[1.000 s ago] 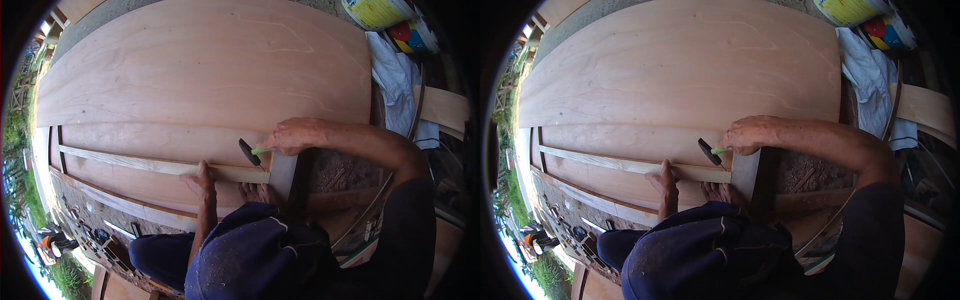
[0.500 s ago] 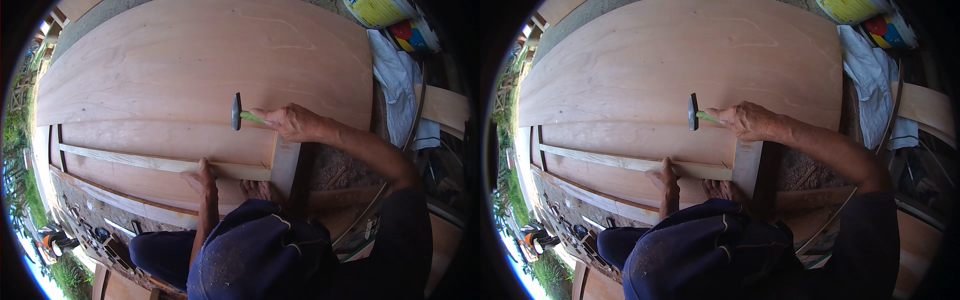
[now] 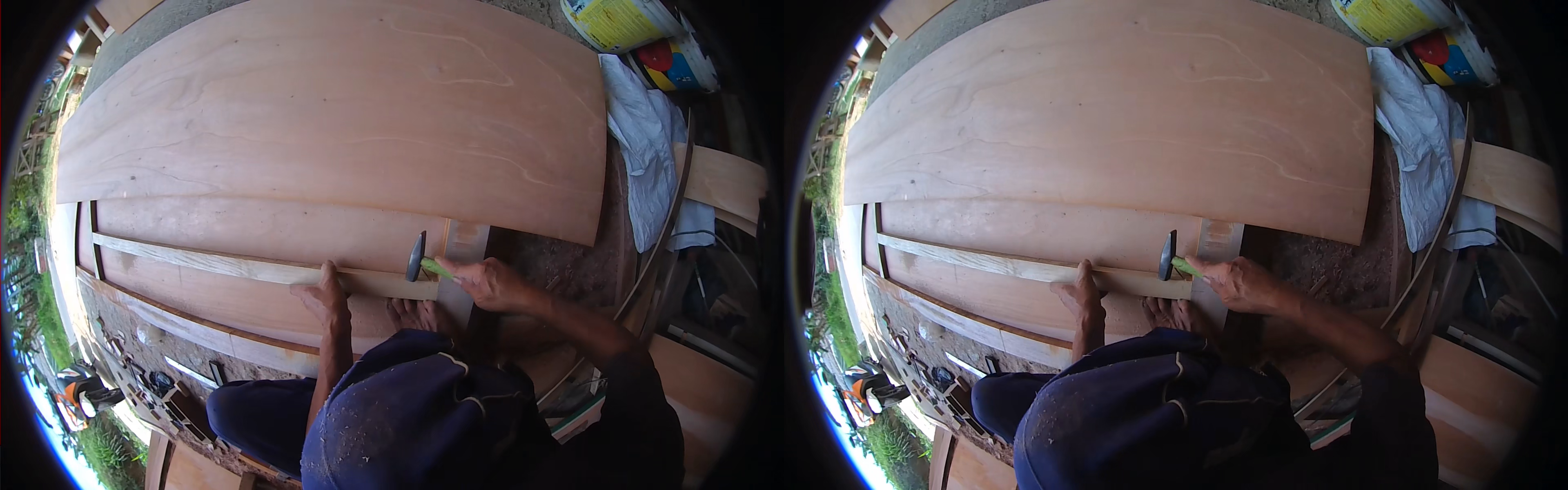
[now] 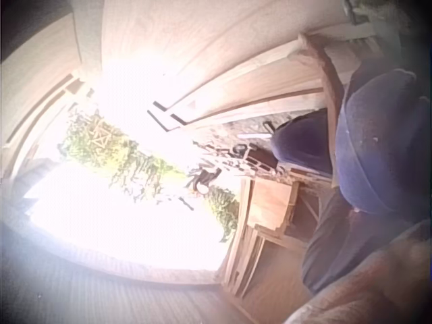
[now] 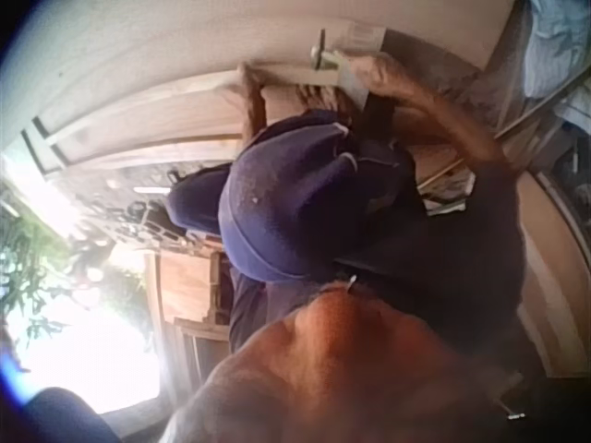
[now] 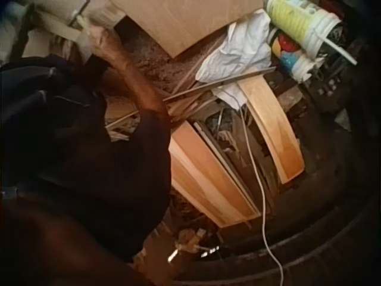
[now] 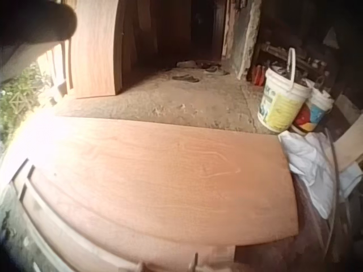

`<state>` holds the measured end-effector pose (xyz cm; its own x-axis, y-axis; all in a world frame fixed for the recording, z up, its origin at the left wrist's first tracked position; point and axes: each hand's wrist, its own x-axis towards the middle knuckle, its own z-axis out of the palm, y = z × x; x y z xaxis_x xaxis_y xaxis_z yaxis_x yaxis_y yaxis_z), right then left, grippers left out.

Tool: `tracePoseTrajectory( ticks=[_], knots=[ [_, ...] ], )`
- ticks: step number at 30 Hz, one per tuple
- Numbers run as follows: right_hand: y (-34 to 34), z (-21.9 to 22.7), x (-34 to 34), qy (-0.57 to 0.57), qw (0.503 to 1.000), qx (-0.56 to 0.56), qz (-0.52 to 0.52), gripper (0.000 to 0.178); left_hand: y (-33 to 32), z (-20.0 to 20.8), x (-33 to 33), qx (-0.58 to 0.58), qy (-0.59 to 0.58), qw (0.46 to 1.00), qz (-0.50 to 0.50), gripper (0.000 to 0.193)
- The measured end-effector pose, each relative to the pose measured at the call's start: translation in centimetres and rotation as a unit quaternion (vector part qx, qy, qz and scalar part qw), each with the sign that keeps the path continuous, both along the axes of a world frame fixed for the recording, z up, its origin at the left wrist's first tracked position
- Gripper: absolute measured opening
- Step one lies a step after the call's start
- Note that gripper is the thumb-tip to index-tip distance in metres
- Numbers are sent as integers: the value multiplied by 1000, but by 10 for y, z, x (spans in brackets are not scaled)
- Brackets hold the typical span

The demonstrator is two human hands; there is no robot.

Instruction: The person hammers nails into wooden strips attached to a large plywood sheet to assemble a frame. They work on the floor, positioning the strips and securing them with a hammer. The person also handles a smaller plywood piece and a bag of nails.

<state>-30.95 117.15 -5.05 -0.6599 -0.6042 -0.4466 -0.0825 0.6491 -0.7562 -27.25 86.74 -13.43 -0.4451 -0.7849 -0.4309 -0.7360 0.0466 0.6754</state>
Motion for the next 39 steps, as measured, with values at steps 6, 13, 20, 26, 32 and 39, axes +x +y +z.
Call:
tracePoseTrajectory(
  ticks=[6,13,20,26,32,39],
  knots=[
    [0,24,-39,84,987,5,-139,48,5,19,-8,0,-13,1000,-6,73],
    [0,8,-10,35,996,13,-84,53,2,22,-8,-10,-35,999,-6,72],
    [-17,27,-60,2,996,42,73,50,8,21,-8,-2,2,1000,-1,70],
    [-28,41,-127,18,965,110,237,44,9,20,-10,24,5,1000,4,70],
    [-40,43,-126,65,969,129,201,40,2,15,-8,15,-5,1000,3,71],
    [-38,47,-139,93,993,47,59,46,0,12,-5,28,11,999,12,75]
  ],
)
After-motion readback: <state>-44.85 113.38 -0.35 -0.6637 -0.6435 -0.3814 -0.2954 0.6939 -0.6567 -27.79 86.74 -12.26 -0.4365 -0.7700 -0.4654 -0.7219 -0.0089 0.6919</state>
